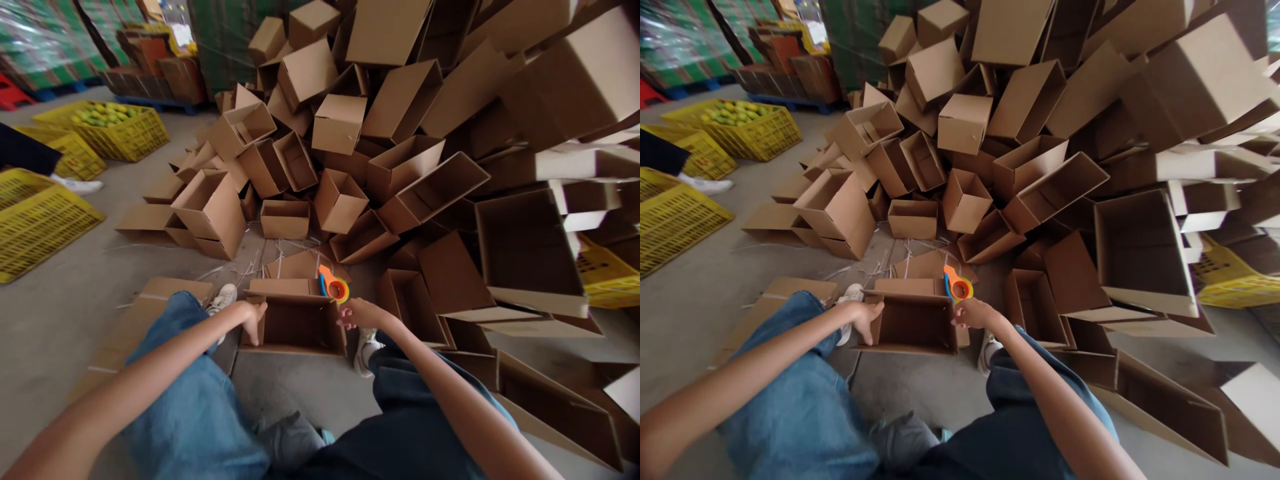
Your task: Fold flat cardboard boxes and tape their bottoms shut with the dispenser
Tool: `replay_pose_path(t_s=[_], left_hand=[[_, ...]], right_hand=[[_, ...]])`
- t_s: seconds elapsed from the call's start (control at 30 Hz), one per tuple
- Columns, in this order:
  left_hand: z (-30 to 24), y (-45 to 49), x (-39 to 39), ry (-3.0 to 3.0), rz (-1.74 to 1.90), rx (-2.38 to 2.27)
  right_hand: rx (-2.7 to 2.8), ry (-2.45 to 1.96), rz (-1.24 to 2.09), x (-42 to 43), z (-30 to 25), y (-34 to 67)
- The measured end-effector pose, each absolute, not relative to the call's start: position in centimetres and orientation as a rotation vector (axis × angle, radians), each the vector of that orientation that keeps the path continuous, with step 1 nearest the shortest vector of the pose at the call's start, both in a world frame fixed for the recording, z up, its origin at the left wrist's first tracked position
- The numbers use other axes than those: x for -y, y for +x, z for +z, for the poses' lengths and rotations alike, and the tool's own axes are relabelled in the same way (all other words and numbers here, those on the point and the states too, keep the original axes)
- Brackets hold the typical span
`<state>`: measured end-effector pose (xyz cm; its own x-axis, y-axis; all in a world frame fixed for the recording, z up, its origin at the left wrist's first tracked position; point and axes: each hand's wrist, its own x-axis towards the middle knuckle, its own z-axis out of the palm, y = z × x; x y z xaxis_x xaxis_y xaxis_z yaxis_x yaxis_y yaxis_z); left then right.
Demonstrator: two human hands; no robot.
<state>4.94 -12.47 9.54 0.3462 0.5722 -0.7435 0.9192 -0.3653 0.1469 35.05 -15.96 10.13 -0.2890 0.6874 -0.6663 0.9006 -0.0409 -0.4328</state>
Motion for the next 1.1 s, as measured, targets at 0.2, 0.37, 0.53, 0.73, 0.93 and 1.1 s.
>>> replay_pose_path(t_s=[0.2,0.37,0.53,0.73,0.93,1.1], left_hand=[[8.2,2.6,13.0,2.196,-0.795,-1.122],[7.6,2.7,13.6,2.215,-0.842,-1.134],[7.6,3.4,13.4,2.155,-0.875,-1.162],[7.0,4.3,12.9,2.073,-0.935,-1.159],[6.3,5.4,12.7,2.005,-0.983,-1.212],[5.9,5.8,12.7,1.971,-0.94,-1.262]], right_hand=[[-1.953,1.606,-1.3,15.3,9.7,35.3],[-1.913,1.473,-1.528,14.9,8.3,35.9],[-1.919,1.412,-1.641,14.6,7.1,36.2],[-1.901,1.326,-1.741,14.1,6.5,36.9],[-1.898,1.296,-1.759,14.2,5.9,37.1],[-1.899,1.278,-1.768,14.3,5.8,37.1]])
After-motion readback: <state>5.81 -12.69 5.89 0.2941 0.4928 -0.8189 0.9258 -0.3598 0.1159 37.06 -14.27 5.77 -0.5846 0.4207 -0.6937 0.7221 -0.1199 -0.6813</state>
